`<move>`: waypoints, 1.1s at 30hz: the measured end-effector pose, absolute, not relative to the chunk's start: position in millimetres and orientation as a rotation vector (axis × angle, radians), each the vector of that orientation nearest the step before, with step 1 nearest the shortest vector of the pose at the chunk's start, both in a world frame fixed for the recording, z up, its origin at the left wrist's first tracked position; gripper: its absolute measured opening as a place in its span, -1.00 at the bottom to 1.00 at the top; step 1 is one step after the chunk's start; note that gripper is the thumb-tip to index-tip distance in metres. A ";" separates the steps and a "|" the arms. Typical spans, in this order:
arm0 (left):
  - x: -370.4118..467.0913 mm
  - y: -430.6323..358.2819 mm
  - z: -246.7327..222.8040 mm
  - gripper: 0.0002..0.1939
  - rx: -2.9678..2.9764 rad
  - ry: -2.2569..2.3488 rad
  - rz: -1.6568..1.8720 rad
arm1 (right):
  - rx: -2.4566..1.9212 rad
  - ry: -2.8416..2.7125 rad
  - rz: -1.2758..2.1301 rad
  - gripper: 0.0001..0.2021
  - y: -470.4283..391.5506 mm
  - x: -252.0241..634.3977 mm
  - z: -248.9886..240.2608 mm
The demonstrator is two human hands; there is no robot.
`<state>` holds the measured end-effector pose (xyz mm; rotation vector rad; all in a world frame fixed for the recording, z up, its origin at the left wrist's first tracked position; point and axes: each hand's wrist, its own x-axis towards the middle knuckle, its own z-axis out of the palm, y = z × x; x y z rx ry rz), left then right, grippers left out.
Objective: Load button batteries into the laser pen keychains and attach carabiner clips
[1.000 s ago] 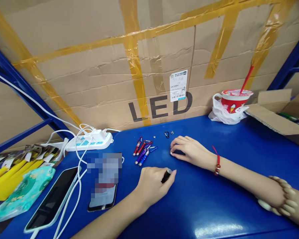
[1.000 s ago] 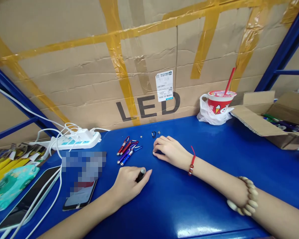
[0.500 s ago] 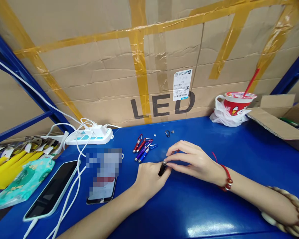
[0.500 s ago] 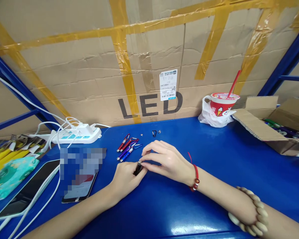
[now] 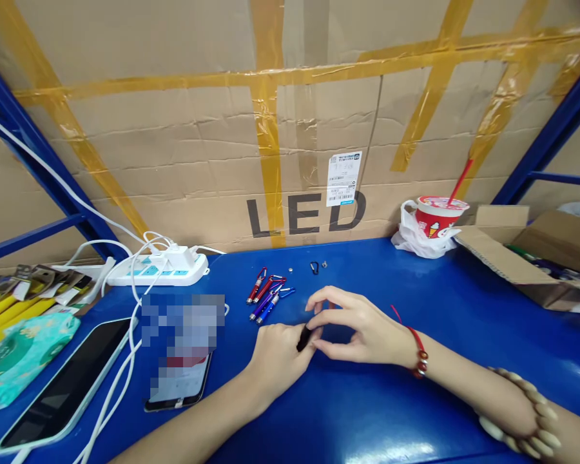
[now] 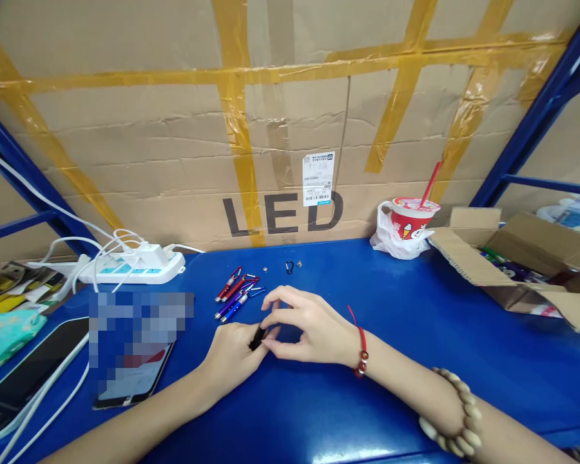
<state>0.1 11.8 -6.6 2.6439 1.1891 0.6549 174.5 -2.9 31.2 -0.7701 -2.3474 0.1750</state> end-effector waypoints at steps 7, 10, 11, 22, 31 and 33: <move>2.3 5.4 -2.9 -0.60 2.661 1.255 0.659 | -0.977 -2.260 0.264 -0.86 16.3 187.7 20.4; 2.0 3.1 0.4 -0.60 2.669 1.259 0.623 | -1.208 -2.406 0.001 -0.83 30.8 195.2 9.7; 1.7 2.6 1.1 -0.60 2.667 1.259 0.619 | -1.232 -2.428 -0.025 -0.81 34.7 196.6 7.0; -1.4 1.4 1.8 -0.62 2.675 1.246 0.639 | -1.245 -2.586 -0.300 -0.68 88.4 162.2 5.7; -2.9 -0.5 0.5 -0.62 2.709 1.246 0.597 | -1.251 -2.538 -0.408 -0.71 83.1 162.1 4.6; -3.0 -0.3 0.3 -0.62 2.708 1.243 0.593 | -1.298 -2.517 -0.380 -0.74 73.5 169.6 5.8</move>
